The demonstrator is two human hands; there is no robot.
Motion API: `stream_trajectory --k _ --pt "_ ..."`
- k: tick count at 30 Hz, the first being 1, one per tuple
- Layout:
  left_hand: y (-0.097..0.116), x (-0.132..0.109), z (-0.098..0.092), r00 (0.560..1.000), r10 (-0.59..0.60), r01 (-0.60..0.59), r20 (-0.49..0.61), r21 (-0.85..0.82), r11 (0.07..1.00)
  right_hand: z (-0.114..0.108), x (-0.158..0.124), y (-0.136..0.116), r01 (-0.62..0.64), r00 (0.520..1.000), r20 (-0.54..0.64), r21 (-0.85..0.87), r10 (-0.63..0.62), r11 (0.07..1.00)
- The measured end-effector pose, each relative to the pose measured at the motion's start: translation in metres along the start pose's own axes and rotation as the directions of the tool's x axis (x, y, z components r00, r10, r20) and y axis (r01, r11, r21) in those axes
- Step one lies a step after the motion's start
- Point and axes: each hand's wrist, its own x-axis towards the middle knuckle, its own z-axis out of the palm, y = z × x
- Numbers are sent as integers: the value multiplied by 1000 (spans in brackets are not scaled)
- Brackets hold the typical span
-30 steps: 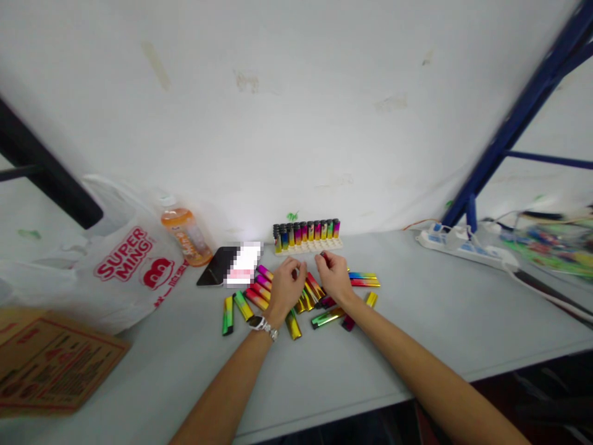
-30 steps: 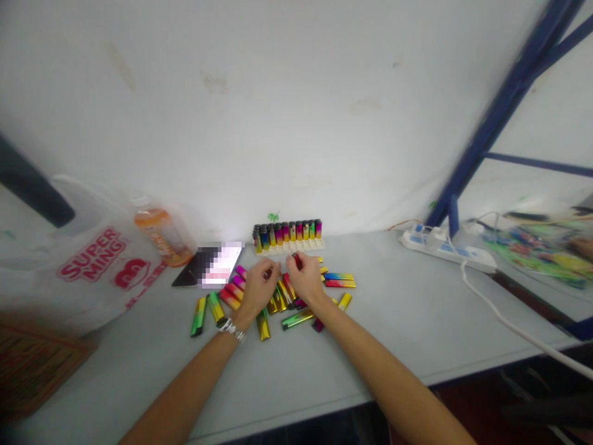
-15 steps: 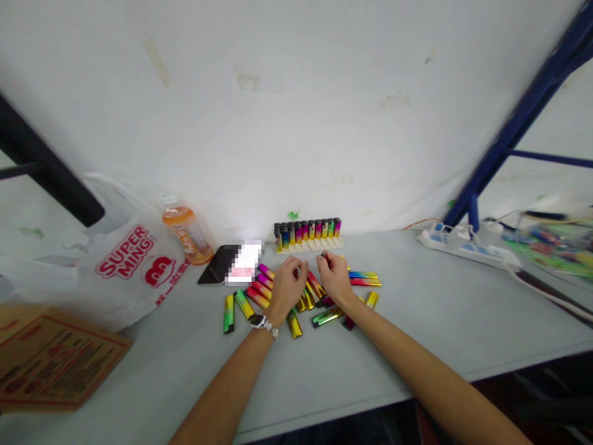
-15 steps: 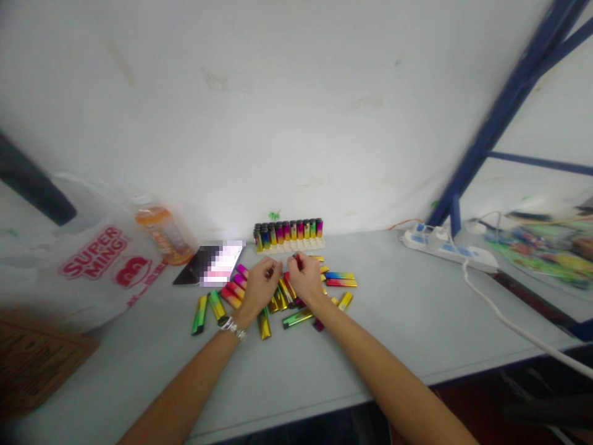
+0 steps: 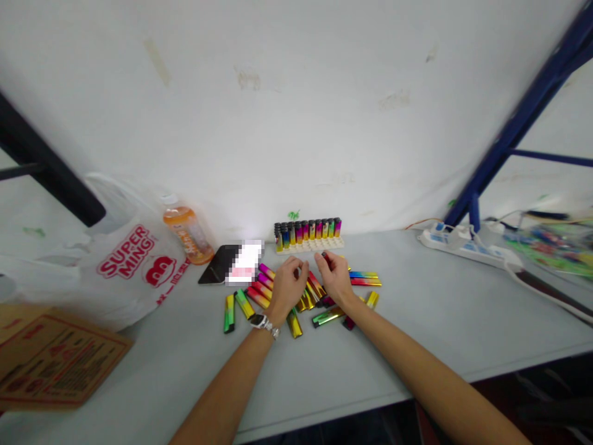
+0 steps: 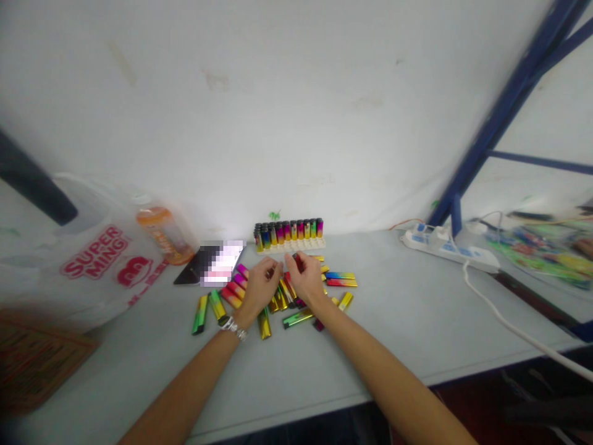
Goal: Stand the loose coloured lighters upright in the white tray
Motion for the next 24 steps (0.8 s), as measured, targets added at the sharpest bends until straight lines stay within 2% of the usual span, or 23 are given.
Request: stream_trajectory --k 21,24 --pt "-4 0 2 1000 7 -7 6 -6 1000 2 1 0 -2 1000 -10 -74 1 997" --pt "-3 -1 2 1000 6 -6 3 -4 1000 1 1 1 -20 1000 17 -30 20 999"
